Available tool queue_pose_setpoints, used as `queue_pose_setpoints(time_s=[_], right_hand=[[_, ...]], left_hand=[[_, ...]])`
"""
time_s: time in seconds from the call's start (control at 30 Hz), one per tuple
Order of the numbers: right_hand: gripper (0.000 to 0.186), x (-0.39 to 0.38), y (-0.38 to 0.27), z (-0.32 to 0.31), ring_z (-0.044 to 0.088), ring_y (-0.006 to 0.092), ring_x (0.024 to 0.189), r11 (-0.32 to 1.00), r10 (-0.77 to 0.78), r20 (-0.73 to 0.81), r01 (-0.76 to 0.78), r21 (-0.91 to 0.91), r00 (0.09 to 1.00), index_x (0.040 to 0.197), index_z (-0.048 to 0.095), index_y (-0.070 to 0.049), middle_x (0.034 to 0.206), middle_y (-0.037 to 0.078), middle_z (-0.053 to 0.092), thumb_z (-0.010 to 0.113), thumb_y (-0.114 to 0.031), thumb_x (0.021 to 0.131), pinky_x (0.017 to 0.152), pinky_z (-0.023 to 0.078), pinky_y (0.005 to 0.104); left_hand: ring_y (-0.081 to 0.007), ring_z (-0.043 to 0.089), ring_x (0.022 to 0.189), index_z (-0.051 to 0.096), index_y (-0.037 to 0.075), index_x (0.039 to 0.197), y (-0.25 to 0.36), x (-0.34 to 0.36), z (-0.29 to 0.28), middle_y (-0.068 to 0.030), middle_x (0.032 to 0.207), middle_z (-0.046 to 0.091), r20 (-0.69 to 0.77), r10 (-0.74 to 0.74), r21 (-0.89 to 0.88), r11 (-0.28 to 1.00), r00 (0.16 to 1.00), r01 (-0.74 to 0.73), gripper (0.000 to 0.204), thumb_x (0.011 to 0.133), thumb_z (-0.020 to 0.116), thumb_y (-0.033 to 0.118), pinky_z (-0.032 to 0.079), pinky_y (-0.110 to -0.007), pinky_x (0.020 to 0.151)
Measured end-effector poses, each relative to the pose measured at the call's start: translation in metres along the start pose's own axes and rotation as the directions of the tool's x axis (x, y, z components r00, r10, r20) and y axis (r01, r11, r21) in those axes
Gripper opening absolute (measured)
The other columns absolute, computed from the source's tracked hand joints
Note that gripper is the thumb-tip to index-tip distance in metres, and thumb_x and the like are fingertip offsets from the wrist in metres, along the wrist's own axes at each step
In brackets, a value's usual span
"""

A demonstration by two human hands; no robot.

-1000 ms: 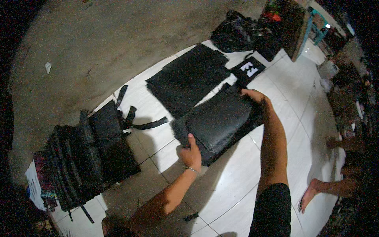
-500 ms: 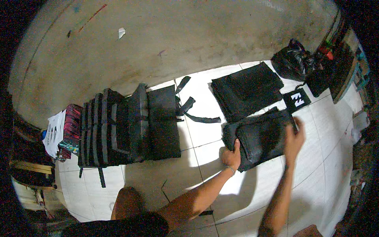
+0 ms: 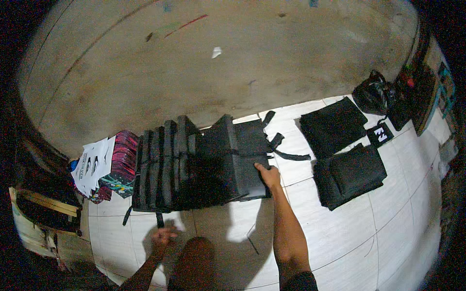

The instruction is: The person sits on the floor and uses scissors to trim the edges of rectangular black foam pieces. They handle the foam sheets, cut them, and then stack the finished pieces into a pile.

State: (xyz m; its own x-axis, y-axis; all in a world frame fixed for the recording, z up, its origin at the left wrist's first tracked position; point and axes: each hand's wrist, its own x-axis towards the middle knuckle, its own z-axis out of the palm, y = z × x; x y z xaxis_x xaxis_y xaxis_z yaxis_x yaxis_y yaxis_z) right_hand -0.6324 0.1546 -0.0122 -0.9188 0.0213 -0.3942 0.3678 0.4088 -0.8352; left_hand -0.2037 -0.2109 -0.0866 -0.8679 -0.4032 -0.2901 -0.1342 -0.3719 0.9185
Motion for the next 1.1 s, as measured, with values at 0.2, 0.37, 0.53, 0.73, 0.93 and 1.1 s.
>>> queue_pose_setpoints(time_s=[0.2,0.37,0.53,0.73,0.93,1.1], right_hand=[[0.075,0.009,-0.012,0.016,0.065,0.0259,0.08,0.987,0.062,0.092,-0.047,-0.157,0.994,0.091,0.065,0.012,0.089,0.02,0.068,0.075,-0.056,0.063,0.07,0.051,0.0354],[0.067,-0.007,-0.022,-0.001,0.067,0.0328,0.08,0.923,-0.047,-0.07,0.016,-0.385,0.996,0.087,0.065,0.011,0.087,0.025,0.068,0.077,-0.051,0.063,0.07,0.052,0.0389],[0.06,-0.07,-0.083,0.012,0.066,0.0387,0.089,0.846,-0.242,-0.036,0.193,-0.497,0.97,0.094,0.06,0.01,0.093,0.027,0.066,0.077,-0.042,0.068,0.077,0.051,0.0413],[0.056,-0.09,-0.127,0.022,0.064,0.0263,0.083,0.959,-0.18,0.211,0.219,-0.178,0.961,0.1,0.053,0.009,0.089,0.021,0.063,0.073,-0.034,0.072,0.078,0.05,0.0366],[0.062,-0.036,-0.073,0.024,0.063,0.0268,0.088,0.997,-0.004,0.17,-0.008,0.074,0.986,0.12,0.05,0.007,0.105,0.019,0.062,0.07,-0.027,0.072,0.078,0.052,0.0376],[0.052,-0.04,-0.087,0.013,0.065,0.0258,0.085,0.963,0.205,0.357,-0.252,0.091,0.911,0.109,0.059,0.009,0.099,0.017,0.065,0.072,-0.021,0.069,0.078,0.052,0.0402]], left_hand=[[-0.031,0.06,0.084,0.057,-0.002,0.1,0.047,-0.028,-0.133,-0.0167,0.098,0.06,-0.787,0.541,0.361,0.012,0.298,0.932,0.056,0.091,0.048,0.052,0.05,-0.04,0.071],[-0.037,0.058,0.096,0.055,-0.005,0.111,0.04,0.033,-0.086,-0.0207,0.109,0.058,-0.741,0.62,0.4,0.099,0.258,0.911,0.061,0.092,0.044,0.052,0.045,-0.049,0.083],[-0.0372,0.057,0.099,0.054,-0.005,0.113,0.039,0.047,-0.083,-0.021,0.111,0.057,-0.708,0.656,0.418,0.094,0.26,0.903,0.061,0.092,0.044,0.052,0.044,-0.05,0.084],[-0.0375,0.055,0.103,0.053,-0.005,0.116,0.043,0.049,-0.09,-0.0214,0.116,0.055,-0.676,0.692,0.443,0.106,0.254,0.89,0.061,0.092,0.045,0.051,0.043,-0.05,0.086],[-0.0378,0.054,0.107,0.052,-0.004,0.12,0.027,0.035,-0.096,-0.0217,0.12,0.053,-0.702,0.688,0.382,0.145,0.184,0.913,0.062,0.091,0.046,0.05,0.042,-0.051,0.088],[-0.038,0.053,0.11,0.051,-0.004,0.122,0.028,0.03,-0.101,-0.022,0.123,0.052,-0.683,0.708,0.372,0.129,0.177,0.919,0.062,0.091,0.047,0.049,0.041,-0.052,0.09]])
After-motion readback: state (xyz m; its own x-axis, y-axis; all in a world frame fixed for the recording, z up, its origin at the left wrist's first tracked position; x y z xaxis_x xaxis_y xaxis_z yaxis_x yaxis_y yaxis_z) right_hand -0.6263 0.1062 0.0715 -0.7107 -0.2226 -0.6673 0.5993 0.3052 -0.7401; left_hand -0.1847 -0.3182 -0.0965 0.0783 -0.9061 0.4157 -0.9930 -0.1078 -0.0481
